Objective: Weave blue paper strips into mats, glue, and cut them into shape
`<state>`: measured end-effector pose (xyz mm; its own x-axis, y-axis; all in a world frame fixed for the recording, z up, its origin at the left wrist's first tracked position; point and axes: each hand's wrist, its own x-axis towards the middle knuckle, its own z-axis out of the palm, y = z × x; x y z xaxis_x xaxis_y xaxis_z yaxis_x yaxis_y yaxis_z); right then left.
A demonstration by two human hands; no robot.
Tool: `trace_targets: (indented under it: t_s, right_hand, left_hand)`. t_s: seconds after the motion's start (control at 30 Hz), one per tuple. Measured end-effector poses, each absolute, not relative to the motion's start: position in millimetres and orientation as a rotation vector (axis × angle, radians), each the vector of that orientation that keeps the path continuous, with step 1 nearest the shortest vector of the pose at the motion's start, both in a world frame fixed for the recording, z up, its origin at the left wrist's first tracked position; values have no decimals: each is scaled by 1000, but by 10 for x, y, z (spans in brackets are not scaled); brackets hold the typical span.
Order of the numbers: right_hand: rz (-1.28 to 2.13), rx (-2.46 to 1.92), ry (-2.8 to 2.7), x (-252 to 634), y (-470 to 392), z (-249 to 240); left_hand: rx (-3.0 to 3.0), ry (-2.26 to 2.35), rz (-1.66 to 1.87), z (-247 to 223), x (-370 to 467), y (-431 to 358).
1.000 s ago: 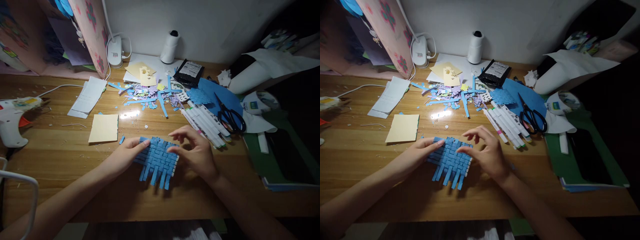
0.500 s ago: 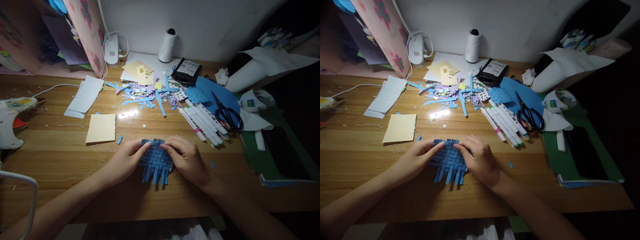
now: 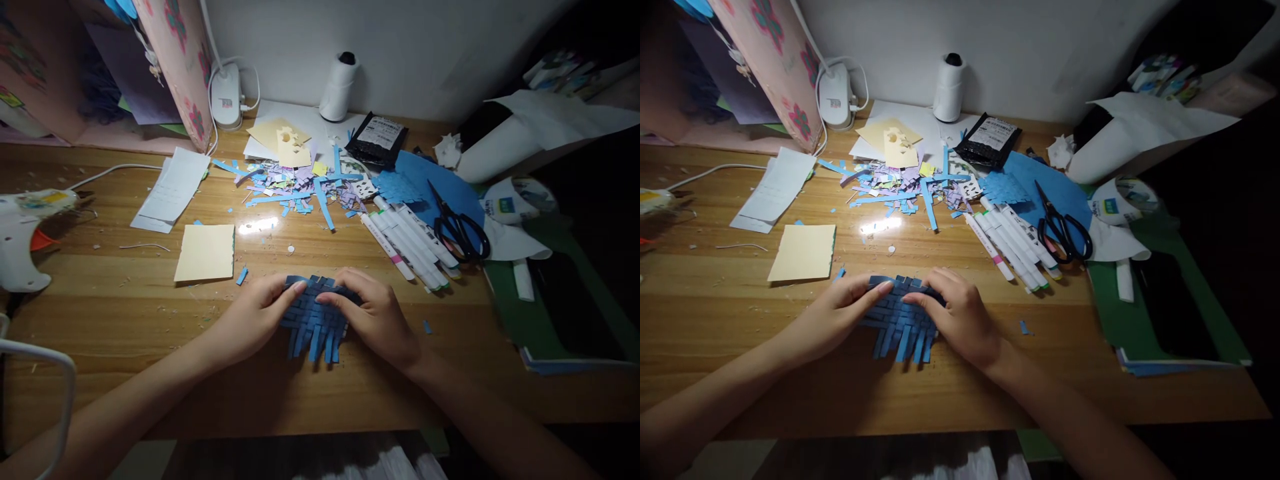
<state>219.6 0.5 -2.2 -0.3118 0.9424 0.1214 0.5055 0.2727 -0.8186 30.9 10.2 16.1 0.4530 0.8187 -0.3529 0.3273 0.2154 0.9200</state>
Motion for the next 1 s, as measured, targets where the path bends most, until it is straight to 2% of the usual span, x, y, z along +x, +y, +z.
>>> trace_targets:
  t_s: [0.2, 0.4, 0.5, 0.77, 1.0]
  right_hand:
    - [962, -1328, -1867, 2221, 31, -33]
    - [1595, -1287, -1381, 2262, 71, -50]
    - [1777, -1226, -1266, 2229, 58, -50]
    - [2057, -1140, -1223, 2282, 127, 75]
    - [2036, -1147, -1234, 2317, 126, 52]
  left_hand:
    - [1366, 1176, 503, 152, 312, 106]
    - [1212, 1299, 700, 144, 277, 152]
    - [1142, 1288, 777, 144, 269, 162]
    - [1096, 1265, 785, 162, 276, 180]
    - [1124, 1306, 836, 158, 244, 204]
